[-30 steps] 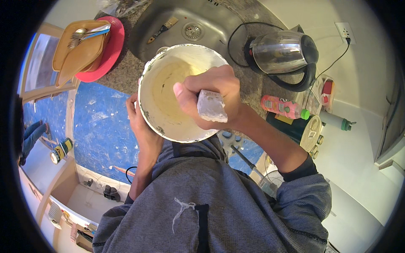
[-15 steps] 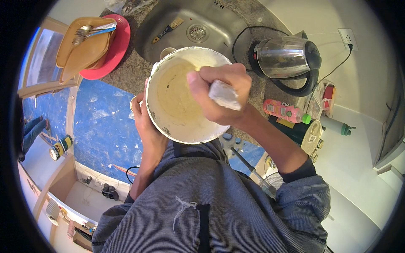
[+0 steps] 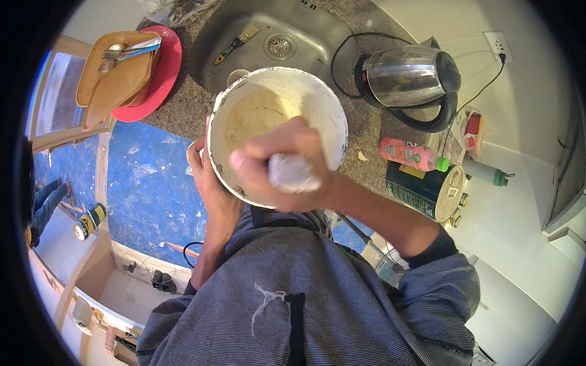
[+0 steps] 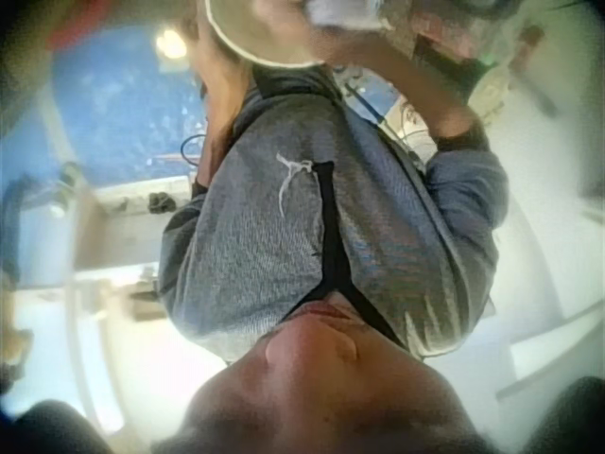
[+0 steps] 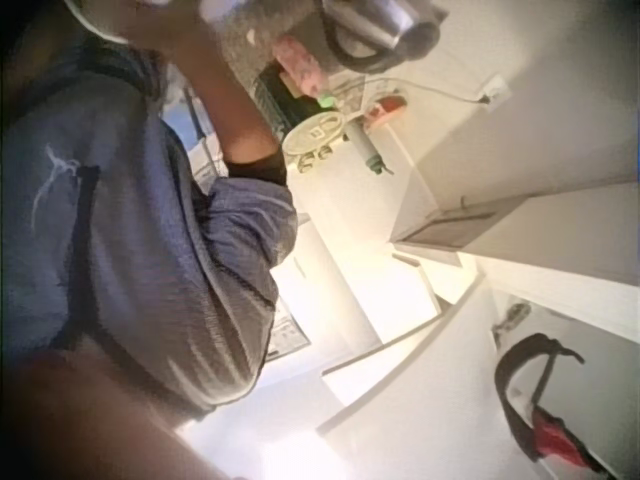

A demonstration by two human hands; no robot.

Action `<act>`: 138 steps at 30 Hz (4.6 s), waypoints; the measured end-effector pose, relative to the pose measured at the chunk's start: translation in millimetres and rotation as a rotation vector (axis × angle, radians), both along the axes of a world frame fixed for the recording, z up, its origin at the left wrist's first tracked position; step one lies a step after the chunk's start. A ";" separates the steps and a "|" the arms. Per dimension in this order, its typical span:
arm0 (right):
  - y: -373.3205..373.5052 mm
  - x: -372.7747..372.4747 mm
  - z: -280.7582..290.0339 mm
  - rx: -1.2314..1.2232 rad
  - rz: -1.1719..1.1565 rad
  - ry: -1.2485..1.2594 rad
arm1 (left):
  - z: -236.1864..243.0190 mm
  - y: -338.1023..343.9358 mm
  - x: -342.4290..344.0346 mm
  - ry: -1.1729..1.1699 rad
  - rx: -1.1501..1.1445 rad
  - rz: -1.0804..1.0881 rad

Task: The person walks through a room under renovation, picks up a small container, and pours its contents into a larger paint bucket. They then carry the bucket to a sink, add water, and stir the mixture with a stick. Finally, they wipe the inside of the bucket with a cloth.

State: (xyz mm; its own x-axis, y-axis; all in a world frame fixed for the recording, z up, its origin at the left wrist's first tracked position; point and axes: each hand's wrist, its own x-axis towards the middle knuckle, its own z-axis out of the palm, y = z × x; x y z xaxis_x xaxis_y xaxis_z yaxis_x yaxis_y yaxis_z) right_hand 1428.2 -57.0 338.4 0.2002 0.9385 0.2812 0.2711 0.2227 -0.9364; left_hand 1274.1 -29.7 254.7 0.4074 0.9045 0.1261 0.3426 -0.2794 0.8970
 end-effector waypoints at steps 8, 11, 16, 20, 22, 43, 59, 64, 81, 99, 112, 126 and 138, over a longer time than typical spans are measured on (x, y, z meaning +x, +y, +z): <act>24.9 26.5 -8.2 0.156 -0.201 -0.229 | -3.2 -0.2 0.9 0.018 0.018 0.013; 48.5 14.3 -11.0 0.356 -0.118 -0.324 | -1.9 -1.0 0.1 0.002 -0.002 0.013; 46.6 -11.4 -7.2 0.028 -0.153 0.301 | -5.2 -1.2 0.9 0.000 0.026 0.012; 33.5 -13.3 5.6 0.133 -0.005 -0.130 | -8.2 -0.1 -1.5 0.027 0.094 -0.001; 19.8 -7.4 6.5 -0.063 0.010 0.081 | -6.5 -0.8 -0.8 0.022 0.058 0.024; 12.3 -4.9 -1.3 0.091 0.008 -0.006 | 1.3 -1.1 1.7 -0.006 0.021 0.043; 18.8 29.3 0.2 0.011 -0.004 -0.018 | 0.7 1.4 0.4 -0.024 -0.006 0.001; 11.4 6.4 -4.1 0.157 0.194 0.067 | 1.9 1.2 -2.0 -0.008 -0.010 0.004; -3.6 15.5 1.9 0.112 0.052 -0.019 | -4.2 2.1 -0.5 -0.013 -0.030 -0.014; 1.4 14.7 18.3 -0.071 0.197 -0.137 | 0.3 3.4 -1.5 -0.017 -0.015 -0.017; 15.0 7.2 -2.0 -0.069 -0.098 0.243 | -4.5 4.0 -2.8 0.001 0.003 -0.039; -17.7 6.6 7.8 -0.173 -0.034 -0.068 | -3.3 3.1 -1.8 0.014 0.032 -0.022; 38.2 5.9 -0.4 0.120 0.013 -0.329 | -4.6 3.6 -5.4 0.018 0.041 -0.042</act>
State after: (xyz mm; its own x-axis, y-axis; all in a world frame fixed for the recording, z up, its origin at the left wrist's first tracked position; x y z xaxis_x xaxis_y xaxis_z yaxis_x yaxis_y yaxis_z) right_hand 1434.1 -18.9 338.0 0.0690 0.8965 0.4376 0.5504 0.3316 -0.7662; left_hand 1268.7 -26.0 250.1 0.4471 0.8809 0.1553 0.3458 -0.3304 0.8782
